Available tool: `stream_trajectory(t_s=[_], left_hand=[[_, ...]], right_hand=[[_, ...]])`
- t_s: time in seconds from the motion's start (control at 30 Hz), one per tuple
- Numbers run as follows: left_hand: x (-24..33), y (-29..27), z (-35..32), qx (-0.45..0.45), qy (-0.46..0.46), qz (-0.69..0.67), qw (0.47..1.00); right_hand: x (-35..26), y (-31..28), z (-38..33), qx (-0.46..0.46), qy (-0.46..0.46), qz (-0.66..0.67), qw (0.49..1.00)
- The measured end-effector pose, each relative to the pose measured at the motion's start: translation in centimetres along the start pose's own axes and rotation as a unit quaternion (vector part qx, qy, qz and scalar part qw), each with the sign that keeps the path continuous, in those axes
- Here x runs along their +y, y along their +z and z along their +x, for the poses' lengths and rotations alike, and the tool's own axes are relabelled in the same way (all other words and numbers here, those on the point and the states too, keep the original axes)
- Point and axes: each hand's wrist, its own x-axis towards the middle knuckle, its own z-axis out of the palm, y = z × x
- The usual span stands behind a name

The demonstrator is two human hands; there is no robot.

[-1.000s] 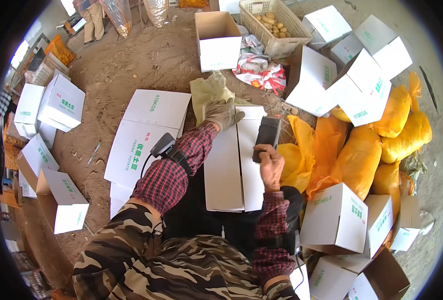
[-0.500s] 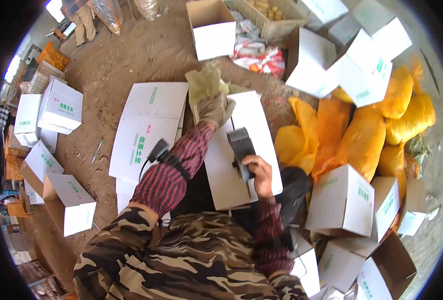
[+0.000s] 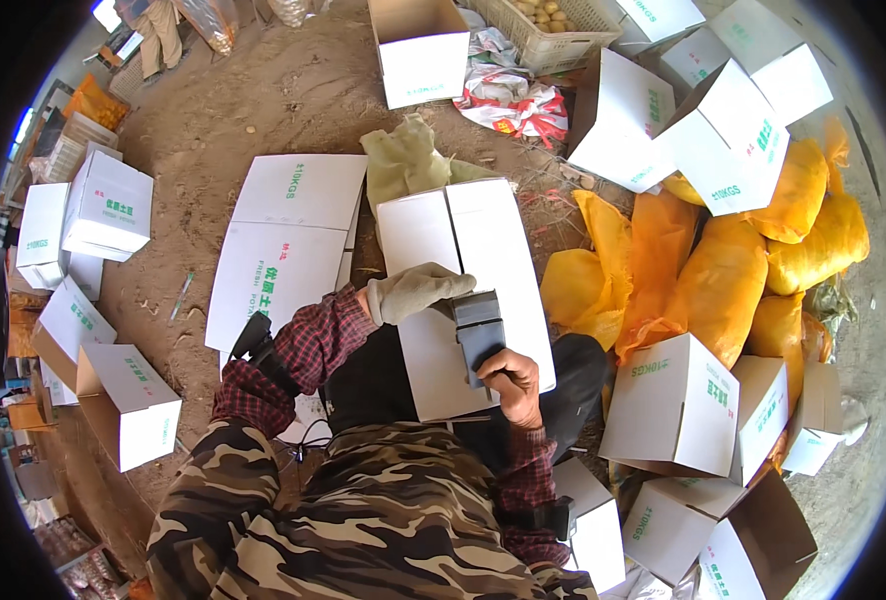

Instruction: Assembling cardboard boxes and securing them with a tape dispenser in a produce warehouse.

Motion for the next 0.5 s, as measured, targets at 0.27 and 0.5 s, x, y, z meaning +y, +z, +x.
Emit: stream_trajectory(t_s=[0.27, 0.5], left_hand=[[-3.3, -0.5, 2.7, 0.093, 0.126, 0.135, 0.978], [2.9, -11.3, 8.3, 0.319, 0.261, 0.472, 0.779]], right_hand=[[-3.3, 1.4, 1.0, 0.005, -0.019, -0.016, 1.0], [-5.0, 2.4, 3.7, 0.032, 0.044, 0.018, 0.998]])
